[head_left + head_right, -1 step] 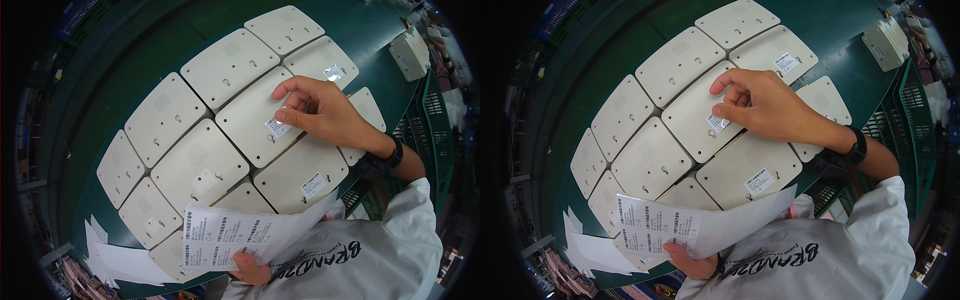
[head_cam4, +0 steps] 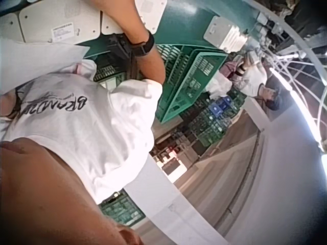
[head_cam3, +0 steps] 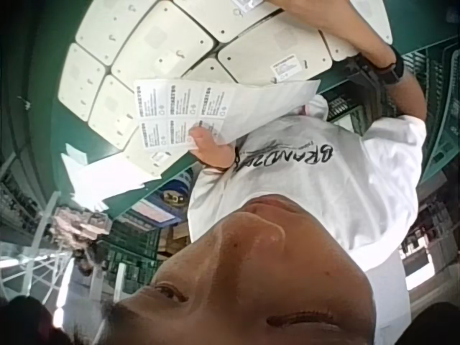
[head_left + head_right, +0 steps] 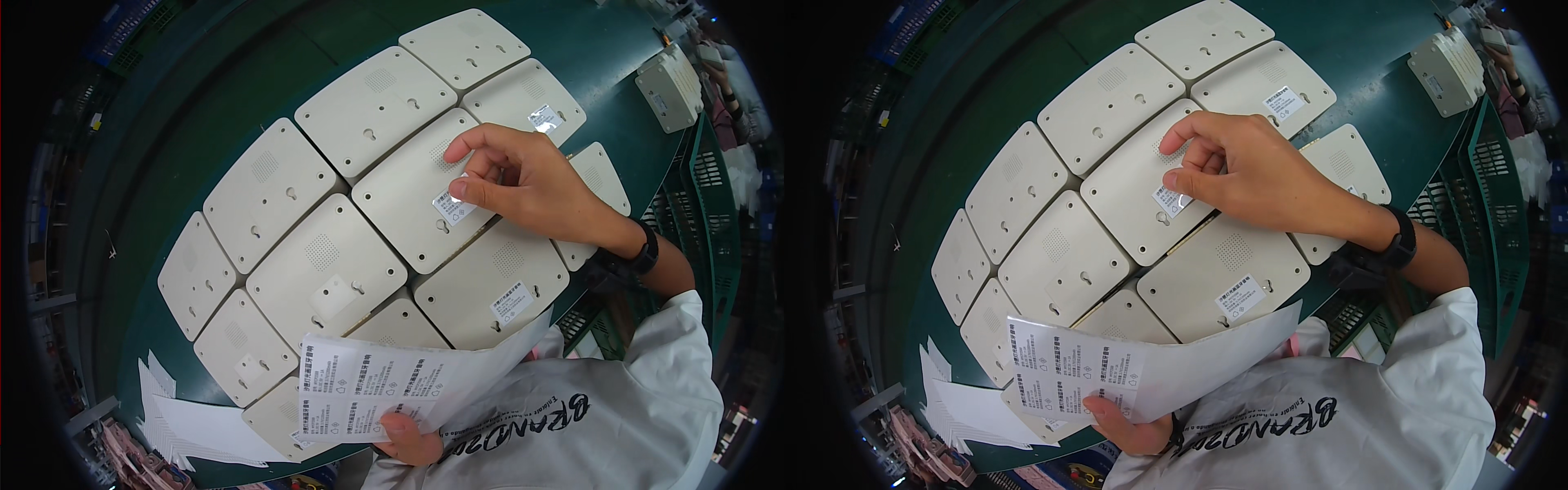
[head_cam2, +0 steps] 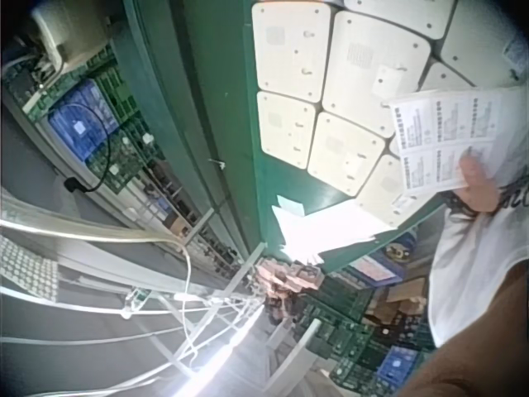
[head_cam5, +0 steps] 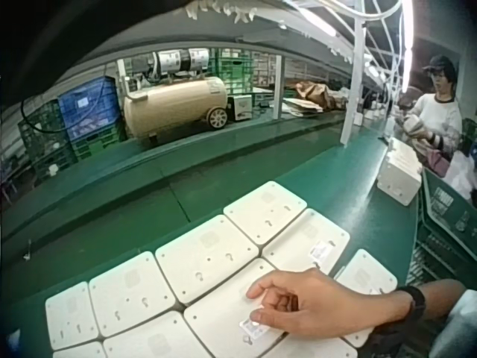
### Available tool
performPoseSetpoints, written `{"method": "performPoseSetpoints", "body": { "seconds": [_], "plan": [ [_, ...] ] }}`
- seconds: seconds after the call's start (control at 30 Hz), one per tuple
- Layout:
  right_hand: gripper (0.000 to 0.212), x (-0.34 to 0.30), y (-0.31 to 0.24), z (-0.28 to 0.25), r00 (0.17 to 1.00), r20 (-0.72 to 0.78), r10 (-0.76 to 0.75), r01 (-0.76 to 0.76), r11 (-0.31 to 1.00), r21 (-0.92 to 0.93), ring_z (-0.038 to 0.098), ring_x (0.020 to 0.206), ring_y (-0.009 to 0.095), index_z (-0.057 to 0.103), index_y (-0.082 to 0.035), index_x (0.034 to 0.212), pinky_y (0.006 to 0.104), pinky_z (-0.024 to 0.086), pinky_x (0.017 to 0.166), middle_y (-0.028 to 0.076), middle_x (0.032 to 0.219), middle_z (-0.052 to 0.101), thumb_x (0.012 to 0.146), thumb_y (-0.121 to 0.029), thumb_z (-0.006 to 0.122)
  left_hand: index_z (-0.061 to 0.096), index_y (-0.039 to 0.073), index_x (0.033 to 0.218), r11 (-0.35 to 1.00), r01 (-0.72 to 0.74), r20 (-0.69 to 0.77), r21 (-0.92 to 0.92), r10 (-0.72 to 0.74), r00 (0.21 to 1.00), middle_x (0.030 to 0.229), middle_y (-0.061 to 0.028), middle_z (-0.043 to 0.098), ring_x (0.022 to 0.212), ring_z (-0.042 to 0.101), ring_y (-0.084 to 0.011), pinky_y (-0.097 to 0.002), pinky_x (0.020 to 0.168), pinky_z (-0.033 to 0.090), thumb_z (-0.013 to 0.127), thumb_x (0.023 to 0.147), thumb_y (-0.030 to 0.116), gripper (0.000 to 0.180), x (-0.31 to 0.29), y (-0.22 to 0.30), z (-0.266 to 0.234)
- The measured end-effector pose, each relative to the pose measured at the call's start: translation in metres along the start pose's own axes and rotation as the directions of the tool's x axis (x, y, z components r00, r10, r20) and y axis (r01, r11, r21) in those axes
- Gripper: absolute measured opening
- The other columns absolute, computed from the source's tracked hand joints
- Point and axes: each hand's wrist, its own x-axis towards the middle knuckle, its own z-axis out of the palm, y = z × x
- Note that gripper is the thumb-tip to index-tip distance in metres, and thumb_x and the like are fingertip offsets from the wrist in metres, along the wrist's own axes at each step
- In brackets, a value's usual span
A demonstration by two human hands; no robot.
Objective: Applying labels to electronic component housings at a workstation.
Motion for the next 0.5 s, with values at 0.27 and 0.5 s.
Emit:
{"method": "performPoseSetpoints", "body": {
  "seconds": [0.27, 0.5],
  "plan": [
    [0.028, 0.000, -0.001, 0.000, 1.000, 0.012, 0.017, -0.017, 1.000, 0.002, 0.053, 0.070, 0.002, 0.063, -0.003, 0.118, 0.0195, 0.043, 0.063, -0.002, 0.080, 0.066, 0.094, -0.013, 0.074, 0.048, -0.007, 0.136, 0.992, 0.049, 0.017, -0.117, -0.048, 0.999, 0.122, -0.0278, 0.065, 0.102, 0.069, -0.0327, -0.0452, 0.087, 0.058, 0.055, 0.099, 0.044, 0.064, 0.004, 0.009, 0.013],
    [0.027, 0.000, -0.001, 0.000, 1.000, 0.006, 0.002, -0.002, 1.000, -0.010, 0.053, 0.071, 0.002, 0.063, -0.002, 0.118, 0.0193, 0.043, 0.064, -0.002, 0.080, 0.066, 0.094, -0.011, 0.073, 0.053, -0.007, 0.132, 0.975, 0.113, -0.033, -0.189, -0.121, 0.992, 0.119, -0.0313, 0.065, 0.096, 0.071, -0.0345, -0.0476, 0.085, 0.059, 0.055, 0.100, 0.038, 0.056, 0.001, 0.009, 0.009]
  ]
}}
